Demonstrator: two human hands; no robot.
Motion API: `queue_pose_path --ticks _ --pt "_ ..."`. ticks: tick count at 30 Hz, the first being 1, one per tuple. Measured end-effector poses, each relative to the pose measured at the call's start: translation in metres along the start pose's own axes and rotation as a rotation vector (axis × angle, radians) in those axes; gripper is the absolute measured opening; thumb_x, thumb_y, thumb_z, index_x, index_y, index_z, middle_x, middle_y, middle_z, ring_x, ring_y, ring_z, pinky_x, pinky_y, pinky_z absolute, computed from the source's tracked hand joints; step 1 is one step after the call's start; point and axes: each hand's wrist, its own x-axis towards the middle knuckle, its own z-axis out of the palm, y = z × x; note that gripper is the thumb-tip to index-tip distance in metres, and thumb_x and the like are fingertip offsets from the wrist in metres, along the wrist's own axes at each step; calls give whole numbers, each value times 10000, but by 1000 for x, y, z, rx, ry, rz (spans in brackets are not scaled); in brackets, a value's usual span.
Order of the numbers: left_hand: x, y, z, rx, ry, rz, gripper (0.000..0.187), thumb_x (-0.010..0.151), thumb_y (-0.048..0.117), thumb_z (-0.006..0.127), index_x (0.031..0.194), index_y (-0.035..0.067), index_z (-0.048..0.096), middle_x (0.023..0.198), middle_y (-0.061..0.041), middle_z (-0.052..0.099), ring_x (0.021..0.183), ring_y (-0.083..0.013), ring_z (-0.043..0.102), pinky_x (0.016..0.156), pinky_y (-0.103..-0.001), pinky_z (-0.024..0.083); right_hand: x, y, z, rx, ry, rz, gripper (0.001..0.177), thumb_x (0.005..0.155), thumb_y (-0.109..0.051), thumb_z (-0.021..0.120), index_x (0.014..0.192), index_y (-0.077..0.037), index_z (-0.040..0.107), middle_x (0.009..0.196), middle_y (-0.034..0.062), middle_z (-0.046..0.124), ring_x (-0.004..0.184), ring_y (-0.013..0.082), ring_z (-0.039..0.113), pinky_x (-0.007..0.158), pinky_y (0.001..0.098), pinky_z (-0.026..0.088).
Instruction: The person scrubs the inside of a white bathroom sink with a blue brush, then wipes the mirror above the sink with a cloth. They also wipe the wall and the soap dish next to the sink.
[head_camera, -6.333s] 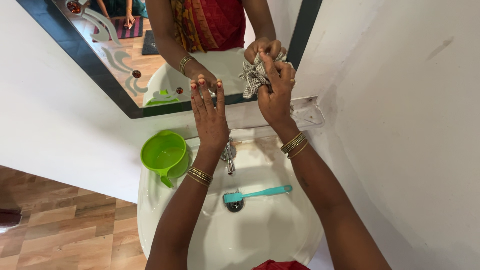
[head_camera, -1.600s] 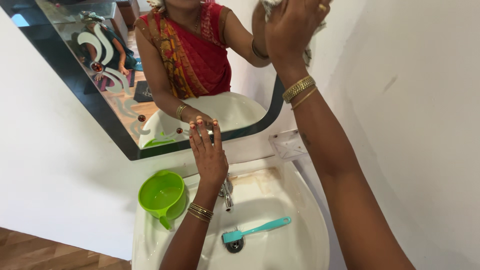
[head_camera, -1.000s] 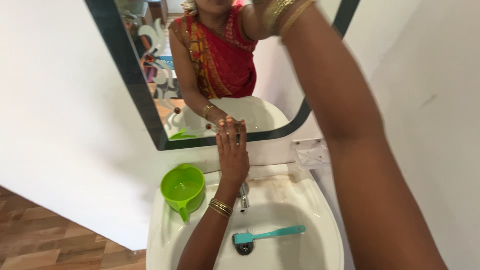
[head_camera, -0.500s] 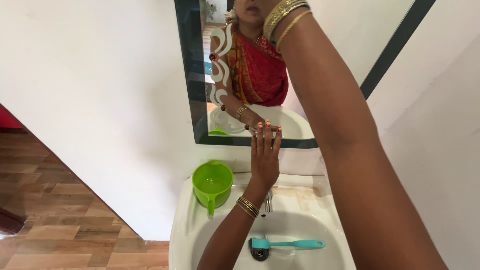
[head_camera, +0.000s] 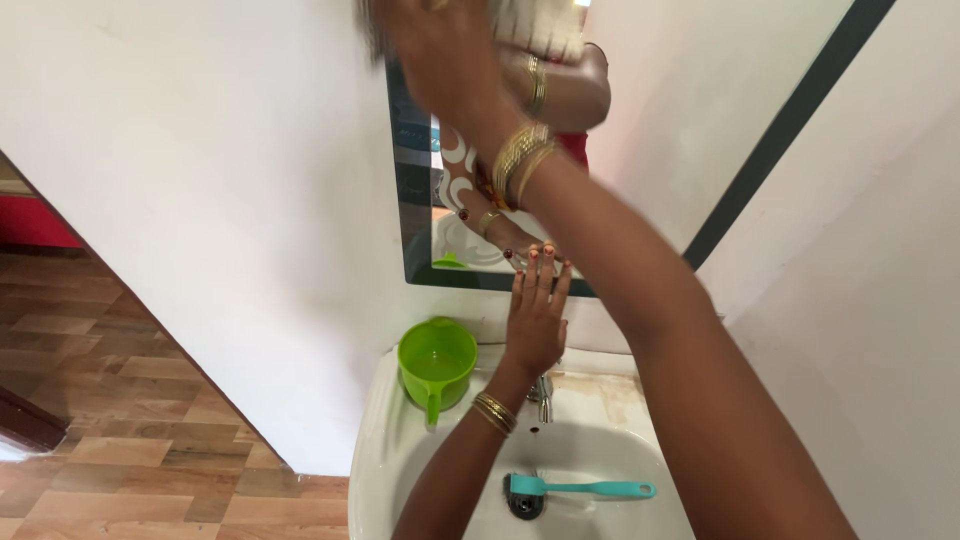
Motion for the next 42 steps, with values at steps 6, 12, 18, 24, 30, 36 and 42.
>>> queue_pose_path --ticks 6,12,18,24,30,36,42 --pt "-50 -46 -10 -129 -87 76 580 842 102 703 1389 20 528 1665 -222 239 1554 -392 220 1236 -526 226 -82 -55 -63 217 -133 -295 652 981 -144 679 1588 -38 468 1630 123 386 1525 301 331 1226 703 220" --pt "-58 -62 -63 -223 259 -22 346 904 24 673 1248 51 644 1507 -203 492 1425 -382 462 1169 -495 403 -74 -6 -58 182 -109 -135 608 1023 -142 644 1600 -136 453 1649 63 325 1568 290 267 1206 723 141" --pt "-13 -36 -138 -386 731 -150 276 995 -7 586 1270 6 604 1383 -173 574 1335 -335 564 1151 -442 469 -145 -79 -49 150 -202 -184 685 974 -114 652 1637 -201 503 1726 65 255 1598 290 187 1264 667 79" --pt "16 -47 -166 -251 535 -81 361 1020 2 535 1376 16 598 1508 -194 555 1455 -360 526 1231 -451 434 -248 -134 -69 596 -547 -230 501 967 -166 633 1462 -148 551 1659 30 360 1616 273 207 1317 639 77" --pt "22 -67 -134 -32 263 -55 543 1005 -30 518 1545 19 489 1672 -182 374 1602 -366 312 1314 -469 337 -270 -139 -63 673 -467 58 542 952 -139 605 1484 -50 559 1617 126 419 1561 335 202 1268 599 133" --pt "16 -64 -104 175 161 -63 806 997 67 656 1647 -38 191 1723 -248 63 1620 -411 67 1328 -487 233 -323 -117 -89 637 -541 -31 464 1021 -205 614 1476 -114 596 1669 40 419 1569 247 336 1306 529 206" --pt "15 -63 -100 216 168 -86 966 902 87 758 1647 12 147 1712 -235 72 1608 -403 87 1309 -483 235 -371 -49 -144 430 -442 84 439 960 -202 644 1395 -224 689 1580 -73 475 1407 157 468 1258 565 195"
